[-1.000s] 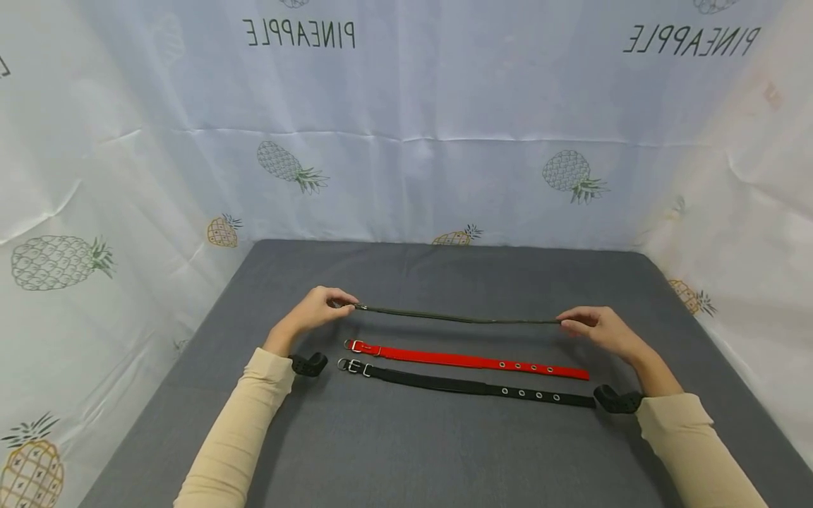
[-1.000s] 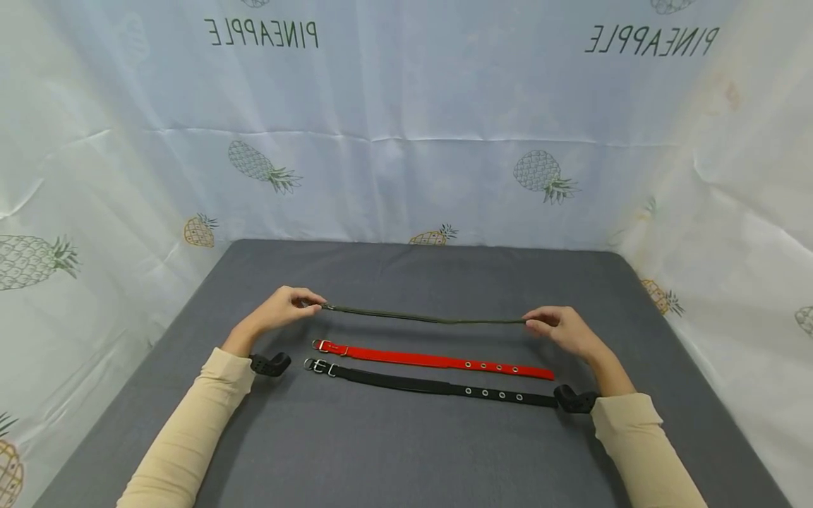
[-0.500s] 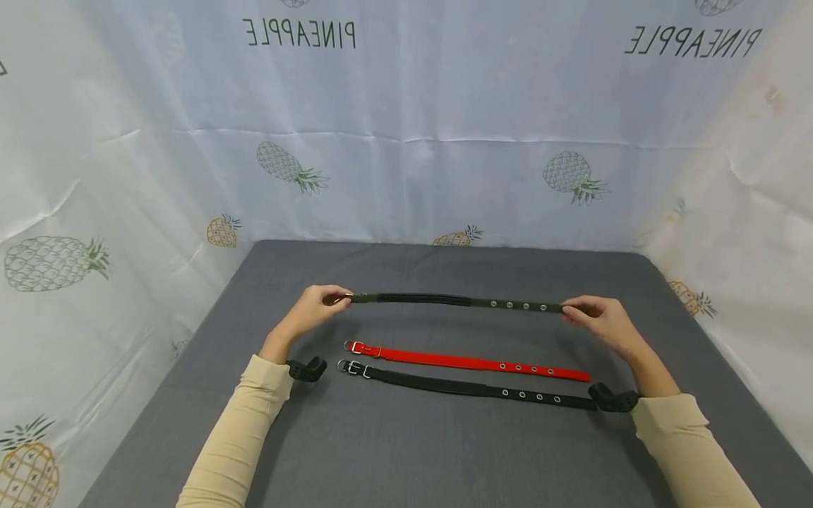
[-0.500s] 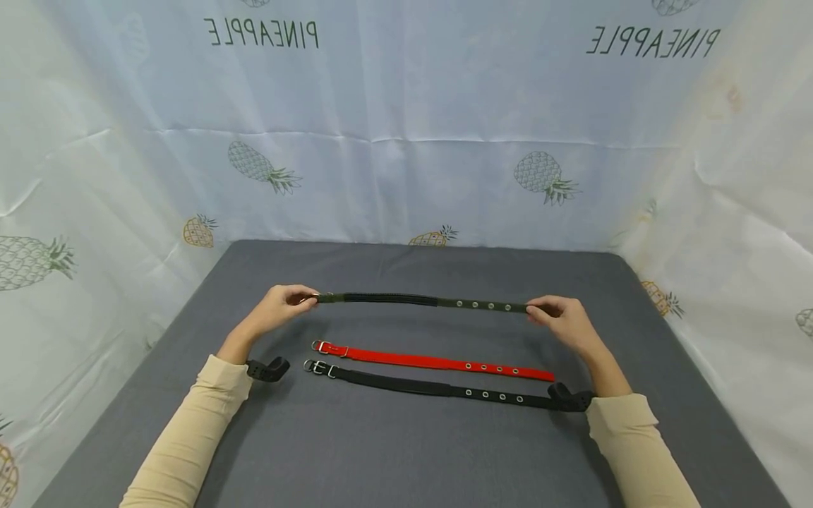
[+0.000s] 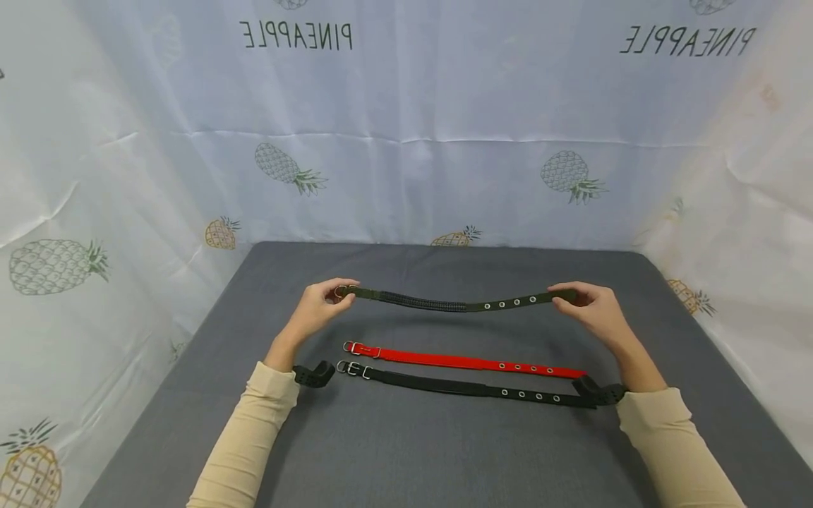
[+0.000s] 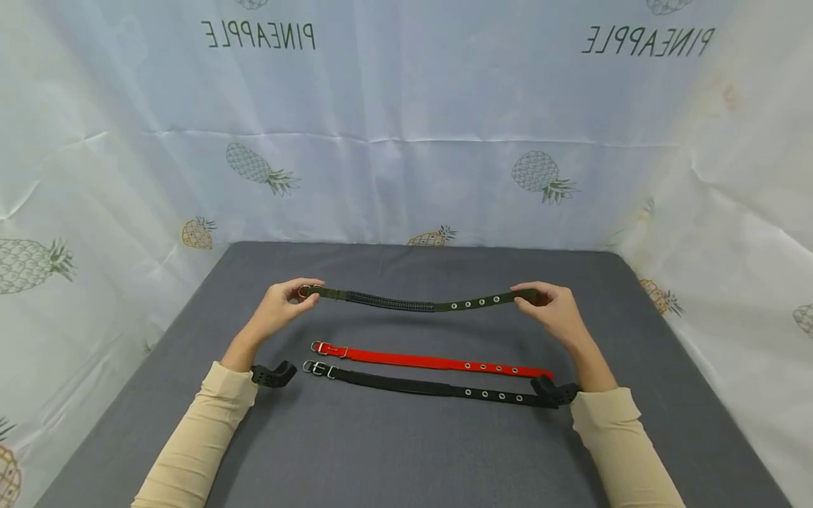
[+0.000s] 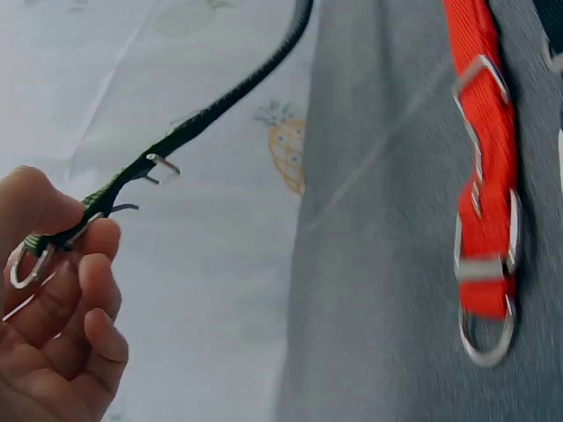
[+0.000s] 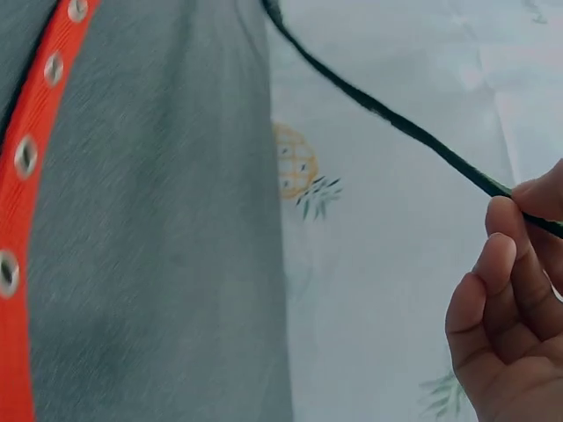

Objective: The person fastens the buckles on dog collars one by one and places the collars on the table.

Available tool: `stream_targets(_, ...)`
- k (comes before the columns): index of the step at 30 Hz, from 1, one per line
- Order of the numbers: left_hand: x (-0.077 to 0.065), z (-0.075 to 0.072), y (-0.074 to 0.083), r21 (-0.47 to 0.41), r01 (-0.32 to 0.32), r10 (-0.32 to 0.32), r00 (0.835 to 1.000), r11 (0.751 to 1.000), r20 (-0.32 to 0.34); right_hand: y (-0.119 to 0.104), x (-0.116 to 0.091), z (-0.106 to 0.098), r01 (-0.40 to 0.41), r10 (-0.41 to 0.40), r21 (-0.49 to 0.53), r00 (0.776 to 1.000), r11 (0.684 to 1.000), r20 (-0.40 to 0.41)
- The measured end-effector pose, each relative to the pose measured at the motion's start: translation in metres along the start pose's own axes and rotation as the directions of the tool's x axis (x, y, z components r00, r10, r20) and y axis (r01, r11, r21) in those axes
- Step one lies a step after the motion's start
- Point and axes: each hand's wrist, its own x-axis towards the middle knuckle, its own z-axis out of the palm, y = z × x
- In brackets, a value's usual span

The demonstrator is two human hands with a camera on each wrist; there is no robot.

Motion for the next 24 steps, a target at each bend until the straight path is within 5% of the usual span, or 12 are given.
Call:
stream_targets(8, 0.000, 0.011, 0.019, -0.129, -0.081, 0.070, 0.993, 0.988, -0.091, -0.021, 0.006, 0.013, 0.129, -0.123, 0.080, 0.990, 0.988, -0.071)
stream_targets(16, 0.007, 0.024, 0.040, -0.142, -0.178, 0.158, 0.978, 0.974, -0.138, -0.036, 0.009, 0.023, 0.201, -0.194, 0.121, 0.978, 0.972, -0.073)
stream_targets(24, 0.015, 0.033, 0.050, -0.212, -0.357, 0.309, 0.924, 0.910, -0.227, -0.052, 0.016, 0.033, 0.216, -0.202, 0.209, 0.976, 0.954, -0.084)
